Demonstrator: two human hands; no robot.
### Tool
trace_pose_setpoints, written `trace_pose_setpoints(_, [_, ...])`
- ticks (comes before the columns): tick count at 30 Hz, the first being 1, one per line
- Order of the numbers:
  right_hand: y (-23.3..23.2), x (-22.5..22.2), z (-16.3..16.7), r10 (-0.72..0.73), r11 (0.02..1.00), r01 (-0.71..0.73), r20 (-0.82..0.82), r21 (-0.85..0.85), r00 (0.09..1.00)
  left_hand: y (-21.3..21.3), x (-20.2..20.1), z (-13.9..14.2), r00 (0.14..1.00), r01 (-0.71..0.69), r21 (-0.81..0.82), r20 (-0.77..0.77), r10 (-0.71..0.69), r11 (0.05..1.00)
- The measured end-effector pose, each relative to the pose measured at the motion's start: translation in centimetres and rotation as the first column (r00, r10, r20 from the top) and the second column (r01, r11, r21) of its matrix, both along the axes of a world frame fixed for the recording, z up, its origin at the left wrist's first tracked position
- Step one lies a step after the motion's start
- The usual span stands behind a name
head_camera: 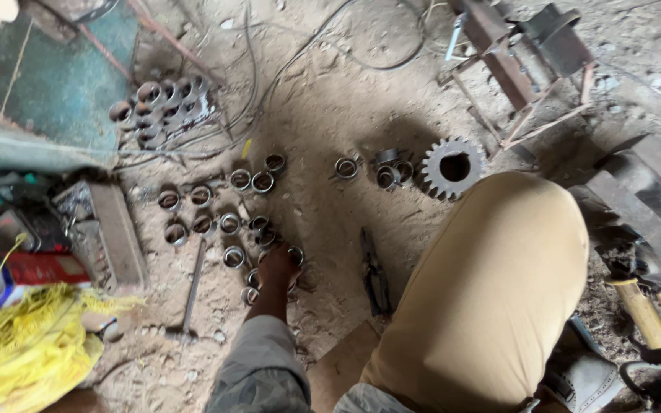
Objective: The person sits on the floor in a workshop and uses a handheld welding tool to join small cylindrical metal parts. They repeatedly pick up parts from the ground, position them on a wooden block, weld them, and then place the finished pieces aside.
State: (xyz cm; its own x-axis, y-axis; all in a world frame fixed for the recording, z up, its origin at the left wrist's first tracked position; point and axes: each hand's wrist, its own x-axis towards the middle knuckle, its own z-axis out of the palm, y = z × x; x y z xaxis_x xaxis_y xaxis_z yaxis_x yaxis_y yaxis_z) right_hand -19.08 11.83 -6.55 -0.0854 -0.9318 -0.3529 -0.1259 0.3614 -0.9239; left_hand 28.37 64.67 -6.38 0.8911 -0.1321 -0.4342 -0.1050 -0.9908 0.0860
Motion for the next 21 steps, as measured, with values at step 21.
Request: trace_pose_setpoints(21, [-2.4, -0.6, 8.8, -0.08, 0.982, 0.054, -0.137, -0.183, 0.987, -13.0, 2.9, 6.3, 0.978, 0.203, -0.006, 0.058, -0.202, 0.979])
